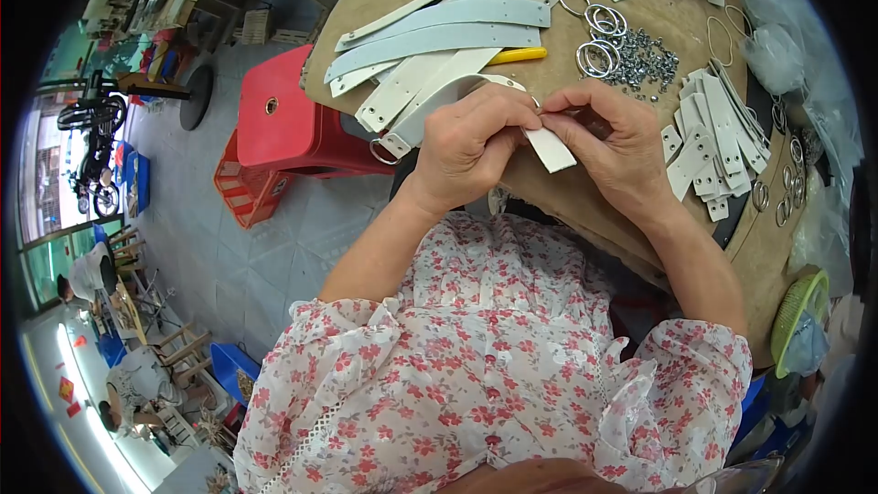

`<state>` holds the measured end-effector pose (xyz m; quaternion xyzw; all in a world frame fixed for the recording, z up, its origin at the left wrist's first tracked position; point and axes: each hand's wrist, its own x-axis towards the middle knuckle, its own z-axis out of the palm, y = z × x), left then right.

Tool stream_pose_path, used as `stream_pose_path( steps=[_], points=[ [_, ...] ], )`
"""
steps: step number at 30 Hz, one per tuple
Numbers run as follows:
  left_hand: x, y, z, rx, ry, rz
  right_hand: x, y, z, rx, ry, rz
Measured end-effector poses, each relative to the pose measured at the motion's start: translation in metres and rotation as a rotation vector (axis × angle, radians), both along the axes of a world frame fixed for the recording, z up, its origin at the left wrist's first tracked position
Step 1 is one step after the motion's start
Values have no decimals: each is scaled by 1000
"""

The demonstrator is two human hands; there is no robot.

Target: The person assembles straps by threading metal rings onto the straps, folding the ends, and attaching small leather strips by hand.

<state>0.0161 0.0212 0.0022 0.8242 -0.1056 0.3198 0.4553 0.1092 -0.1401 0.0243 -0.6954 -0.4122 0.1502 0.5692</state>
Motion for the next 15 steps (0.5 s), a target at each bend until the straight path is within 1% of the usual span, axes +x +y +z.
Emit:
stream_pose_path(
  steps=[8,12,15],
  points=[
    [2,1,-1,26,-19,-2,-1,1,0,14,-80,-43],
    [2,1,-1,12,-2,-11,1,3,0,-15,-57,-37],
    [1,2,0,12,6,-7,1,4,-2,67,-15,-70]
  ],
)
